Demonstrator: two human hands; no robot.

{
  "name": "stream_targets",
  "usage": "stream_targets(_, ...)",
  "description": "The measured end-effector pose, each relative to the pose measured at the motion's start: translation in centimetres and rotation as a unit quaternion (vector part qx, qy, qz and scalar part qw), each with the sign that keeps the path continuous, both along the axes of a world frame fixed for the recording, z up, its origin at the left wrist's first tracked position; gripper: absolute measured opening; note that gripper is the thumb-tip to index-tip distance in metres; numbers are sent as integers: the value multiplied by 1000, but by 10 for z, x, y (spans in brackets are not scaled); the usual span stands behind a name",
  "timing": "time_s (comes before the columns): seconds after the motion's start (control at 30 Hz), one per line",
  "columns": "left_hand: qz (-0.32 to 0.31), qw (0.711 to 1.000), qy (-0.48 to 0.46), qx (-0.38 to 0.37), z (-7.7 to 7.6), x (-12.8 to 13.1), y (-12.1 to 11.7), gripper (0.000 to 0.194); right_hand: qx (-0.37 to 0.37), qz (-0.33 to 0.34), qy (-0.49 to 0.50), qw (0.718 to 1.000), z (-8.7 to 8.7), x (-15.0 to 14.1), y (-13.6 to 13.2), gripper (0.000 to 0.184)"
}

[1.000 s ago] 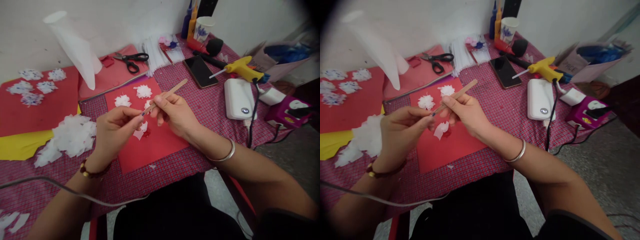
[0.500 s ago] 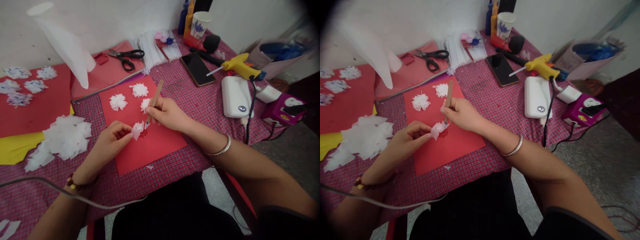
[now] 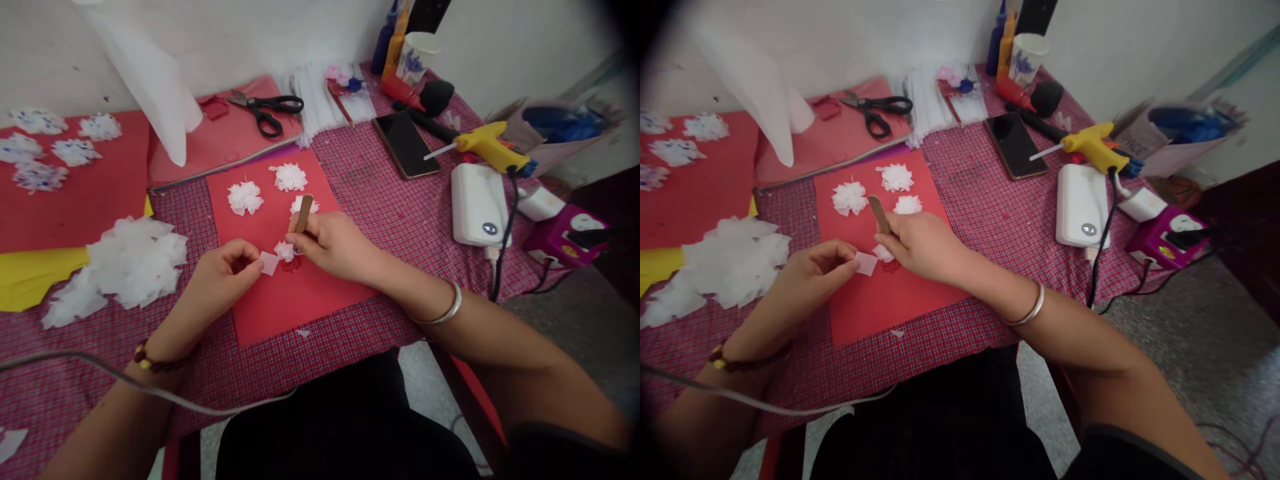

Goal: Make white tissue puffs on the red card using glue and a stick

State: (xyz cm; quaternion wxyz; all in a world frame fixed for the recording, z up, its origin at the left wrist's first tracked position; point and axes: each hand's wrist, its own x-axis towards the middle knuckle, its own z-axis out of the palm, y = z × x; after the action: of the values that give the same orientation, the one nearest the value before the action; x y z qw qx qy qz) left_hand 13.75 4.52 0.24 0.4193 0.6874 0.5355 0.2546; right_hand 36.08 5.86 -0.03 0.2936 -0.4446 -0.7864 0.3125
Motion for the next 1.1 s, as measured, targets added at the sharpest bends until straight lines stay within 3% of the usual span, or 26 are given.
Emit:
stream_targets(0.17,83,989,-105,-69,-4,-7,-1,15,-12,-40,99,994,4,9,-1,26)
stream_targets(0.27,102,978,-158,-90,-7,-9,1,15,-20,-68,183,980,7,13,-1,30)
stream_targets(0.43,97,963,-217,-124,-6,-2,-1,10,-68,-24,294,953,11,4,-8,37)
stream_targets(0.6,84,958,-238,-135,0,4,-8,8,-123,34,319,939,9,-7,-16,33)
stream_targets(0.9,98,941,-280,-165,5,8,-12,8,-115,41,317,941,3,-8,-17,24)
stream_targets(1.1,110,884,-376,-253,6,7,-8,13,-120,42,354,926,6,-6,-15,22)
